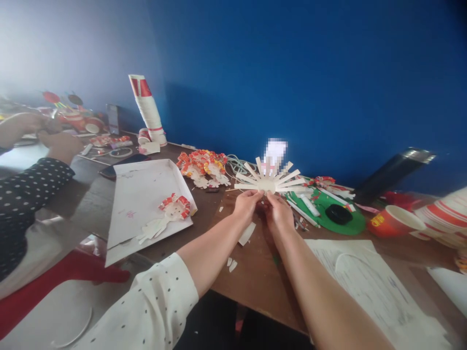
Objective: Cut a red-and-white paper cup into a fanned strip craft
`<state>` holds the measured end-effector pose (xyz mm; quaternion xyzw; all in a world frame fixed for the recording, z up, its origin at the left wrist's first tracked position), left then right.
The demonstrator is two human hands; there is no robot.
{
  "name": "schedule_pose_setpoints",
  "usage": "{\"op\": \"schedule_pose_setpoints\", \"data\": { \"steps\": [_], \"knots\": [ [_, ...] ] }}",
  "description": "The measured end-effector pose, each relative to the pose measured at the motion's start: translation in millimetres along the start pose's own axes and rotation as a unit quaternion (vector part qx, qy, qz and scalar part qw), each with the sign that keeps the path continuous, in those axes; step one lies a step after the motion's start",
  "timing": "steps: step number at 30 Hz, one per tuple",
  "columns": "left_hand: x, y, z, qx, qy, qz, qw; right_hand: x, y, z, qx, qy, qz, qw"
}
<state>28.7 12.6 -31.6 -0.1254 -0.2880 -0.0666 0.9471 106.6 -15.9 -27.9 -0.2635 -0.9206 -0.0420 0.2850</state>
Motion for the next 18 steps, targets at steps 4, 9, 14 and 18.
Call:
{"op": "schedule_pose_setpoints", "data": {
  "steps": [4, 9, 14, 18],
  "knots": [
    [-4.1, 2.2, 8.4, 0.016, 0.062, 0.015, 0.998, -2.3, -1.2, -3.2, -0.005, -0.050, -0.009, 0.999],
    [-9.5, 6.4, 21.4, 0.057, 0.091, 0.080, 0.991, -20.1, 6.7, -25.2, -0.121, -0.159, 0.078, 0.977],
    [-11.3, 6.4, 23.6, 0.039, 0.165, 0.094, 0.981, -36.8, 15.1, -55.0, -0.210, -0.350, 0.152, 0.900],
    [-10.3, 3.1, 23.3, 0.000, 0.214, 0.085, 0.973, -35.2, 6.8, -62.1, -0.162, -0.654, 0.042, 0.738]
  ]
}}
Point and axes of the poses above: each hand's wrist, its own y-axis towards the middle knuckle, its own x-axis out of the palm, z = x × y, the point moved 1 cm from there along y, towards the middle knuckle, and after that the axes turned 1 degree about -x, right-handed, at the moved point
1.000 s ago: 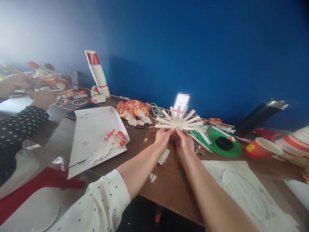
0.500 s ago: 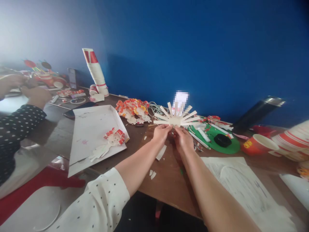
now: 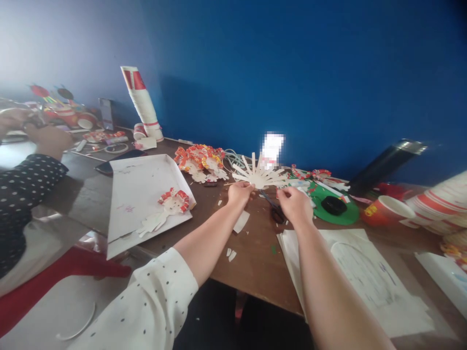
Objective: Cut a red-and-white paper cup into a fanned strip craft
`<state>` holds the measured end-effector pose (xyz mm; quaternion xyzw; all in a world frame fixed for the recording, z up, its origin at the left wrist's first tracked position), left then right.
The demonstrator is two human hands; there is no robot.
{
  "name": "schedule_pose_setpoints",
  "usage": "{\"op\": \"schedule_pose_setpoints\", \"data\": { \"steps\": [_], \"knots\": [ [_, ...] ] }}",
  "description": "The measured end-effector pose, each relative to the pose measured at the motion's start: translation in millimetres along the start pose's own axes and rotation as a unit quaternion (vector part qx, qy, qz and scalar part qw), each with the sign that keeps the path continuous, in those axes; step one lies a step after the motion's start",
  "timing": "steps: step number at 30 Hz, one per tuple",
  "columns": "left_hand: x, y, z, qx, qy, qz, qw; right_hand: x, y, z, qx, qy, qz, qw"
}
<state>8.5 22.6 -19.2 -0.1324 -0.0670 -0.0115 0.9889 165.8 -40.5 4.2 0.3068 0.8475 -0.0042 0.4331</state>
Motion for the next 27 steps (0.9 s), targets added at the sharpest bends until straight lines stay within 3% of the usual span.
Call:
{"op": "schedule_pose_setpoints", "data": {
  "steps": [3, 5, 12, 21, 25, 27],
  "knots": [
    [-0.5, -0.9, 1.6, -0.009, 0.009, 0.007, 1.000, -0.7, -7.6, -4.4, 0.000, -0.161, -0.140, 0.977],
    [-0.9, -0.8, 2.6, -0.004, 0.005, 0.008, 1.000, -1.5, -10.1, -6.4, -0.011, -0.205, -0.168, 0.964],
    [-0.7, -1.0, 2.5, 0.013, 0.014, 0.006, 1.000, 1.1, -10.4, -7.1, -0.038, -0.248, -0.164, 0.954],
    [0.4, -2.8, 3.1, 0.015, 0.012, 0.000, 1.000, 0.4, -9.1, -5.9, -0.009, -0.263, -0.168, 0.950],
    [-0.9, -2.9, 3.2, 0.013, 0.009, 0.004, 1.000, -0.7, -11.6, -1.3, 0.021, -0.273, -0.110, 0.955],
    [-2.1, -1.8, 2.9, 0.012, 0.013, 0.015, 1.000, 2.1, -13.1, -2.9, -0.022, -0.263, -0.076, 0.961]
  ]
}}
Point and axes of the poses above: each hand's wrist, its own y-axis towards the middle knuckle, its own x-axis out of the palm, z = x × y, the point moved 1 cm from there along y, towards the middle knuckle, and after that the axes turned 1 degree about -x, right-handed, at the moved point
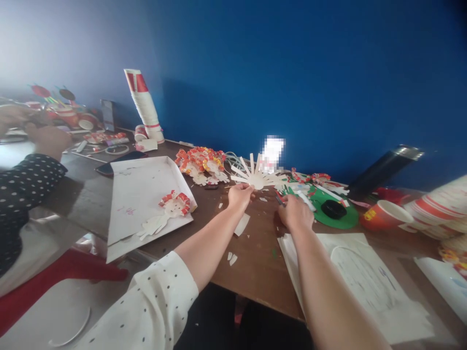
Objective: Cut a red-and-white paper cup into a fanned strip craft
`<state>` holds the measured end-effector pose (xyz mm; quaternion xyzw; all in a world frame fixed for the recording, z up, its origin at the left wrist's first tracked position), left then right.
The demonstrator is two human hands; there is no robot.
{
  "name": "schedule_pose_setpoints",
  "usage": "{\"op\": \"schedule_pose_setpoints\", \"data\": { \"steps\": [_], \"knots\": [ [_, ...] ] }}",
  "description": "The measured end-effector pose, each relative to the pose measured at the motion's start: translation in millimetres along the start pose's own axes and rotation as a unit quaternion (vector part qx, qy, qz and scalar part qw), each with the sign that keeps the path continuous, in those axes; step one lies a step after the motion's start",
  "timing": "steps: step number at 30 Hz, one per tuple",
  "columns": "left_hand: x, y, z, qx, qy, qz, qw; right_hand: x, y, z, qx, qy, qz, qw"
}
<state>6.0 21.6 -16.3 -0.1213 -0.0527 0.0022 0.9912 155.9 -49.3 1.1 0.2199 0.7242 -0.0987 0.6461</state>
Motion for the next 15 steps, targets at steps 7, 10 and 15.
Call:
{"op": "schedule_pose_setpoints", "data": {
  "steps": [7, 10, 15],
  "knots": [
    [-1.5, 3.0, -0.3, 0.026, -0.028, 0.013, 0.999, -1.3, 23.9, -33.0, -0.208, -0.052, -0.031, 0.976],
    [-0.8, 3.2, 0.0, 0.020, -0.044, 0.016, 0.999, -2.5, 39.4, -43.4, -0.191, -0.073, -0.111, 0.973],
    [-0.6, 3.2, 1.5, -0.006, -0.042, 0.015, 0.999, 1.0, 46.1, -45.9, -0.165, -0.067, -0.129, 0.976]
  ]
}}
Point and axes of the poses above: each hand's wrist, its own y-axis towards the middle knuckle, its own x-axis out of the palm, z = x × y, the point moved 1 cm from there along y, towards the middle knuckle, and after that the axes turned 1 degree about -x, right-handed, at the moved point
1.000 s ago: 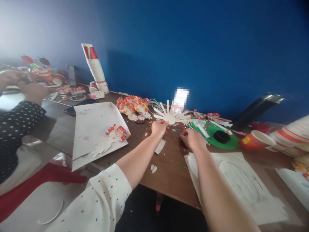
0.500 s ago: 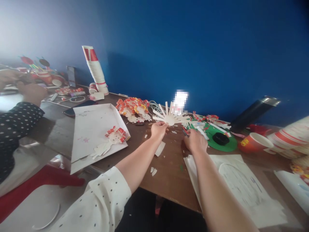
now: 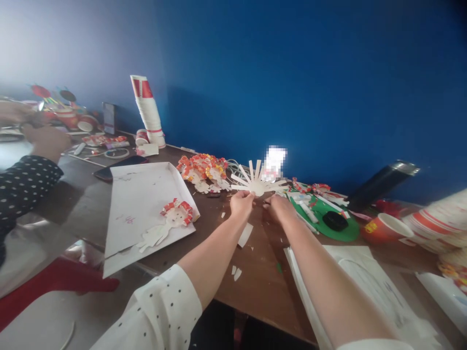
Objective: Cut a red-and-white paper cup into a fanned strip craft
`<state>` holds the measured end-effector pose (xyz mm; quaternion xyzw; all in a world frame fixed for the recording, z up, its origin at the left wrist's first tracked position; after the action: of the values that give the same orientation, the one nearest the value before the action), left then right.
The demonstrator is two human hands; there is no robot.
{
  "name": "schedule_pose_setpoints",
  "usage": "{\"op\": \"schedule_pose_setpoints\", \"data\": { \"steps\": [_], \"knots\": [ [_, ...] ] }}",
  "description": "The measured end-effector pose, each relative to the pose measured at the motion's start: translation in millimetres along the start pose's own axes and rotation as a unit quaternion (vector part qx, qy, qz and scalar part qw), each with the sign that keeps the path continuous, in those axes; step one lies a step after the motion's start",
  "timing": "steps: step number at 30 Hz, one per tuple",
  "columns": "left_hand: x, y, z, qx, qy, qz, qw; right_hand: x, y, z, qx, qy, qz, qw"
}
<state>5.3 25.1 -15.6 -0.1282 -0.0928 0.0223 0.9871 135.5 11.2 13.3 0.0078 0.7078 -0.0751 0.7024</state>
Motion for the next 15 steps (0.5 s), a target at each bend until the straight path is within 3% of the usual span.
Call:
{"op": "schedule_pose_setpoints", "data": {
  "steps": [8, 11, 15],
  "knots": [
    [1.3, 1.2, -2.3, -0.006, 0.011, -0.009, 1.000, 14.7, -10.6, -3.2, -0.026, -0.057, 0.100, 0.993],
    [2.3, 1.1, -3.1, -0.013, 0.015, -0.022, 1.000, 14.8, -9.8, -6.7, -0.020, -0.070, 0.089, 0.993],
    [1.9, 1.5, -4.2, -0.011, 0.004, -0.030, 0.999, -2.1, -13.3, 5.2, 0.022, -0.006, 0.050, 0.998]
  ]
}}
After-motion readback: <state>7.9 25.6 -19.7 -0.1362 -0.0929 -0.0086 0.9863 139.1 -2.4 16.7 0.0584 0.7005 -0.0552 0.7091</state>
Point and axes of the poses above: each hand's wrist, its own y-axis towards the middle knuckle, its own x-axis out of the palm, z = x × y, the point moved 1 cm from there along y, towards the middle knuckle, and after that the axes turned 1 degree about -x, right-handed, at the moved point
